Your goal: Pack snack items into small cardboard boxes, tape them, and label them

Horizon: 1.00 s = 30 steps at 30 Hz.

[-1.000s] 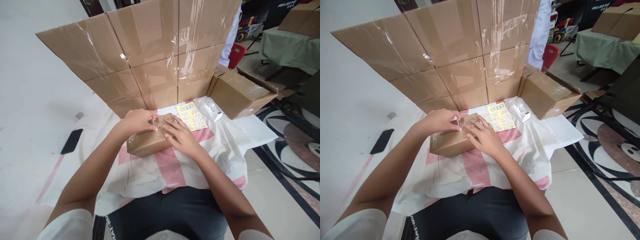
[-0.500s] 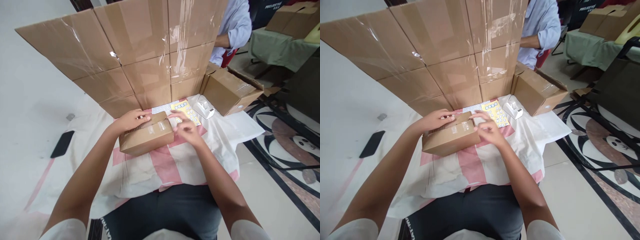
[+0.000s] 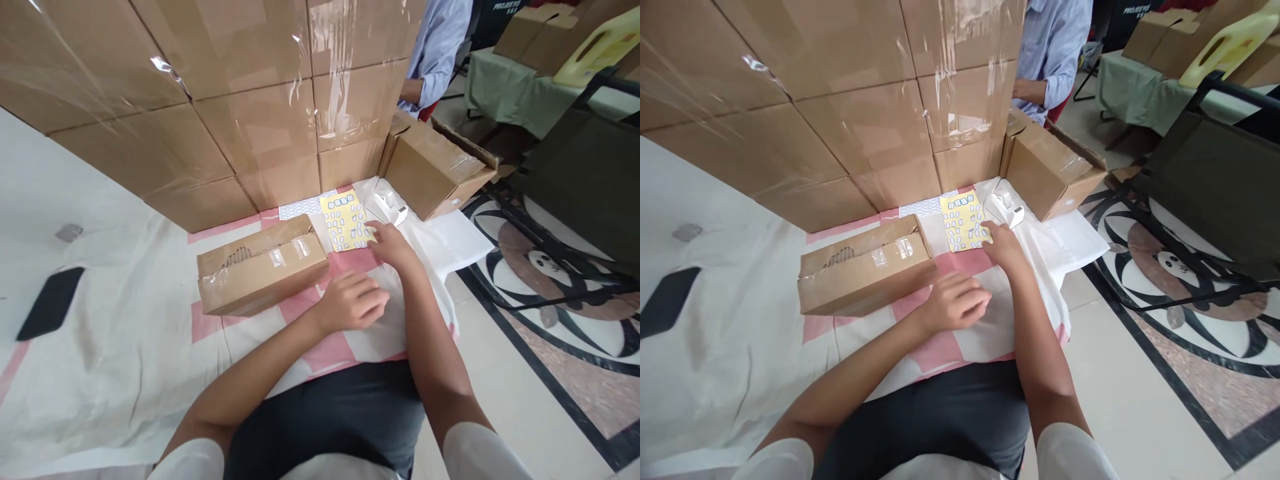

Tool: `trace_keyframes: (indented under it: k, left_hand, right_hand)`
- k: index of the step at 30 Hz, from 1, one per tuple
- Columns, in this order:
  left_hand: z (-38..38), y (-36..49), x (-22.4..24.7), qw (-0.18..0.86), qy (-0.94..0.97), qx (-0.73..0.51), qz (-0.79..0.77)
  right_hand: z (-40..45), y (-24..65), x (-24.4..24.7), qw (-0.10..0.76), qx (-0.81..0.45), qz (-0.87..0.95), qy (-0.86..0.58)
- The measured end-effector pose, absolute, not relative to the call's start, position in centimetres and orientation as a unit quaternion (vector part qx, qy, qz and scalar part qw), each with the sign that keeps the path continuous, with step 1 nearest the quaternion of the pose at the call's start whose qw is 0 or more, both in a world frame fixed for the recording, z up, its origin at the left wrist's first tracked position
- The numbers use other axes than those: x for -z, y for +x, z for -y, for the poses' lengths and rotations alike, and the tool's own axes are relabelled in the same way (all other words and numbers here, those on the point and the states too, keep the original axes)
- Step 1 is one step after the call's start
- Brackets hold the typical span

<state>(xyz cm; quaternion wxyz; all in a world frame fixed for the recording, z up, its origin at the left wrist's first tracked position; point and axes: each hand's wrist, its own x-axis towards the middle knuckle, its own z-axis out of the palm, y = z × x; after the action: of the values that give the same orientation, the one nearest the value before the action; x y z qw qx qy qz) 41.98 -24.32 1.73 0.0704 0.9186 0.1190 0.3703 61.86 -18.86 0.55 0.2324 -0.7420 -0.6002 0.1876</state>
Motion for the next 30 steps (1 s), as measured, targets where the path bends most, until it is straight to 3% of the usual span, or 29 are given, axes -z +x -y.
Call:
trace_keyframes:
  k: [7,21,30]
  left_hand:
    - [22.3,44.1,2.9,0.121,0.938,-0.279,-0.164]
    - [24.7,44.4,3.2,0.016,0.910,-0.219,-0.351]
    - [24.1,44.7,2.7,0.028,0.906,-0.148,-0.396]
  right_hand:
    - [19.3,60.9,-0.9,0.147,-0.141,0.726,-0.658]
    - [17.8,58.9,-1.4,0.143,-0.124,0.751,-0.633]
    - [17.9,59.1,-0.8,0.192,-0.132,0.729,-0.643]
